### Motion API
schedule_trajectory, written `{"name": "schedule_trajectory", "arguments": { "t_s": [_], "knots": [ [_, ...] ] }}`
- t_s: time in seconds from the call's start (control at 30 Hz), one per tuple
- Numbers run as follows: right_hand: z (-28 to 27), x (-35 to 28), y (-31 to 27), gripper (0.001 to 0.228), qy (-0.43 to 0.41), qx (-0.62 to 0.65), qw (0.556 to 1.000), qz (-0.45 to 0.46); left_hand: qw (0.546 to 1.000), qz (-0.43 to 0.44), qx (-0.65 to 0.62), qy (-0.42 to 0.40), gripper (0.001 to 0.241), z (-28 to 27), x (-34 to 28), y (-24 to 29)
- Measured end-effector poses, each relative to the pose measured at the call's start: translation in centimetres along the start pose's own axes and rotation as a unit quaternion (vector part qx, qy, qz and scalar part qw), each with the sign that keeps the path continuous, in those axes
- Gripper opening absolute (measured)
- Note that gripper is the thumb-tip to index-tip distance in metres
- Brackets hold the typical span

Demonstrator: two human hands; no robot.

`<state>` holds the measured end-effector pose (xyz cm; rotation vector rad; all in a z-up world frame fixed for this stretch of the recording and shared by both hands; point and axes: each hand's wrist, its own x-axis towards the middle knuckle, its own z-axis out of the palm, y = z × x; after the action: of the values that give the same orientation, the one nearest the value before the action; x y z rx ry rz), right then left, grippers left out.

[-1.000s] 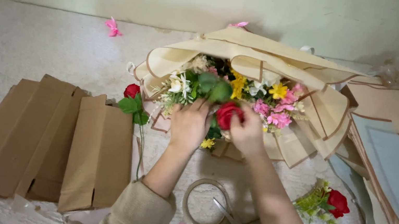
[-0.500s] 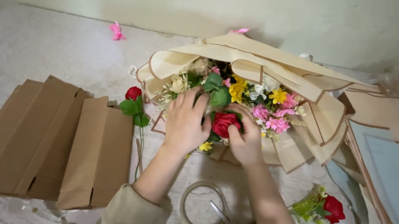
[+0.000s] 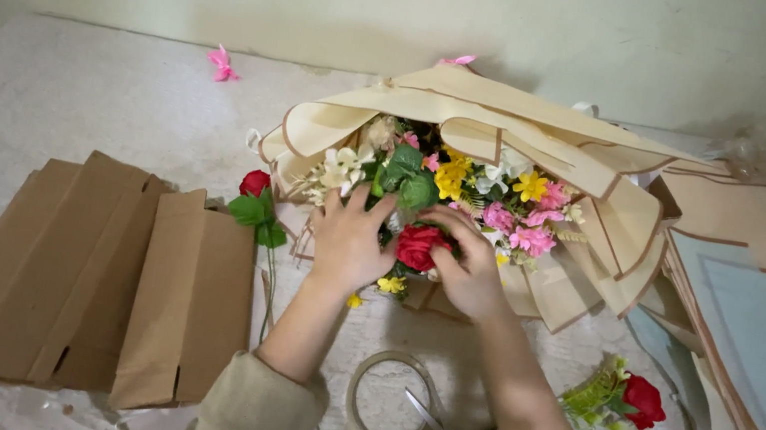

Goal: A person prepares a rose by taping its stem and then inserts it into a larger floral bouquet at a design station.

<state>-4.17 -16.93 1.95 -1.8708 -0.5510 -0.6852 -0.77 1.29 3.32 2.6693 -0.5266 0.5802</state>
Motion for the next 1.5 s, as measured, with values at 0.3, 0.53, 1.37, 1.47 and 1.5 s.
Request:
{"name": "schedule_trajectory", "arguments": {
  "t_s": [0.3, 0.53, 1.37, 1.47, 1.5],
  "knots": [
    [0.6, -0.2, 1.4, 0.037, 0.045, -0.044, 0.998, -0.018, 0.998, -0.029, 0.039, 0.039, 0.037, 3.3, -0.1, -0.2],
    [0.5, -1.0, 4.2, 0.022, 0.166, 0.040, 0.982, 0.078, 0.996, -0.011, 0.024, 0.086, 0.034, 2.3, -0.5, 0.2],
    [1.2, 0.4, 2.5, 0.025, 0.128, -0.039, 0.990, 0.049, 0.995, 0.003, 0.023, 0.094, 0.021, 3.3, -0.3, -0.3],
    [0.9, 0.7, 0.2, 0.025, 0.131, 0.026, 0.989, 0.067, 0.995, 0.001, 0.018, 0.093, 0.025, 2.4, -0.3, 0.1],
    [0.9, 0.4, 1.2, 0.025, 0.131, 0.026, 0.989, 0.067, 0.995, 0.001, 0.018, 0.094, 0.025, 2.4, -0.4, 0.0]
  ]
}}
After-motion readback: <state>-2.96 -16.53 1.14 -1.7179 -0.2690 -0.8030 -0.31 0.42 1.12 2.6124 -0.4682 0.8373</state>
